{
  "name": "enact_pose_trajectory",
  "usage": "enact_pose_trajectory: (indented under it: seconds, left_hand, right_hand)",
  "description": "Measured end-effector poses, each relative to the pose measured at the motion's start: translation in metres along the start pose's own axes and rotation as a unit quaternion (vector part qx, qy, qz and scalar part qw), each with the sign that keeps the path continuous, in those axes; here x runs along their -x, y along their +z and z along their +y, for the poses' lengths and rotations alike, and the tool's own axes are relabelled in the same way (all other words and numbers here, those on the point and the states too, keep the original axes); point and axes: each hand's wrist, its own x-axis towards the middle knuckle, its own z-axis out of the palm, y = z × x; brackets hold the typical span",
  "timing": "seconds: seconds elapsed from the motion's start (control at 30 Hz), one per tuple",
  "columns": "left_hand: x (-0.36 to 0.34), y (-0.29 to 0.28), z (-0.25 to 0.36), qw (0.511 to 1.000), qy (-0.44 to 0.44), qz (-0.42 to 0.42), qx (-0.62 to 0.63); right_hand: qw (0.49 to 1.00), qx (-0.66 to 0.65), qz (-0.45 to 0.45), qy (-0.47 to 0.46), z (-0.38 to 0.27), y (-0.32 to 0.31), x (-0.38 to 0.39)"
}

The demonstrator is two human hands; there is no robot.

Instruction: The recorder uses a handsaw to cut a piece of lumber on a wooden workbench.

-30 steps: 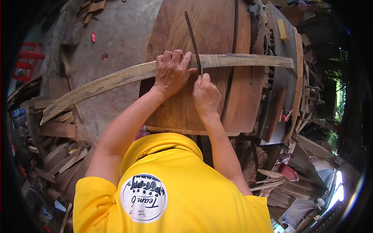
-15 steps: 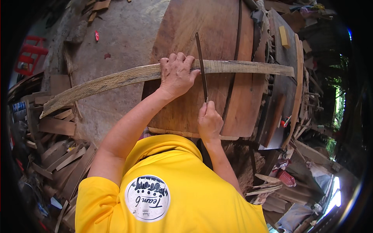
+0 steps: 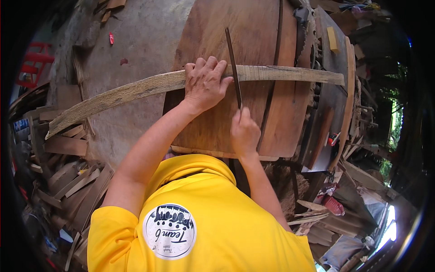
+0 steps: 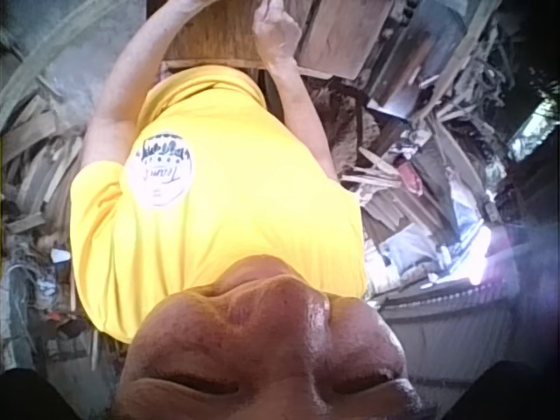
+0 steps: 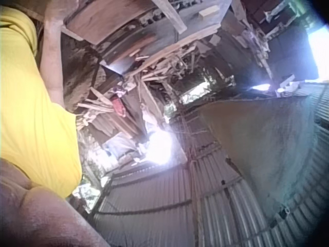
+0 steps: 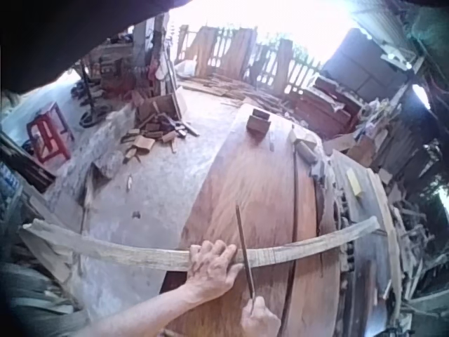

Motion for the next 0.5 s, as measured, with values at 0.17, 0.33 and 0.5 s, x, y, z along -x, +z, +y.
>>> enact_pose_trajectory:
  seconds: [0.17,0.33,0.5]
  left_hand:
    - [-0.001,0.006,-0.001,1.000,0.016,0.023,0.005]
    - [0.002,0.003,-0.001,1.000,-0.008,0.007,-0.005]
    - [-0.001,0.005,0.001,0.999,0.014,0.030,0.007]
  right_hand:
    - [1.000,-0.014,0.018,-0.022,-0.012,0.007,-0.045]
    - [1.000,0.004,-0.014,0.023,-0.008,-0.001,0.003]
    - [1.000,0.001,0.016,0.014,-0.025,0.000,-0.046]
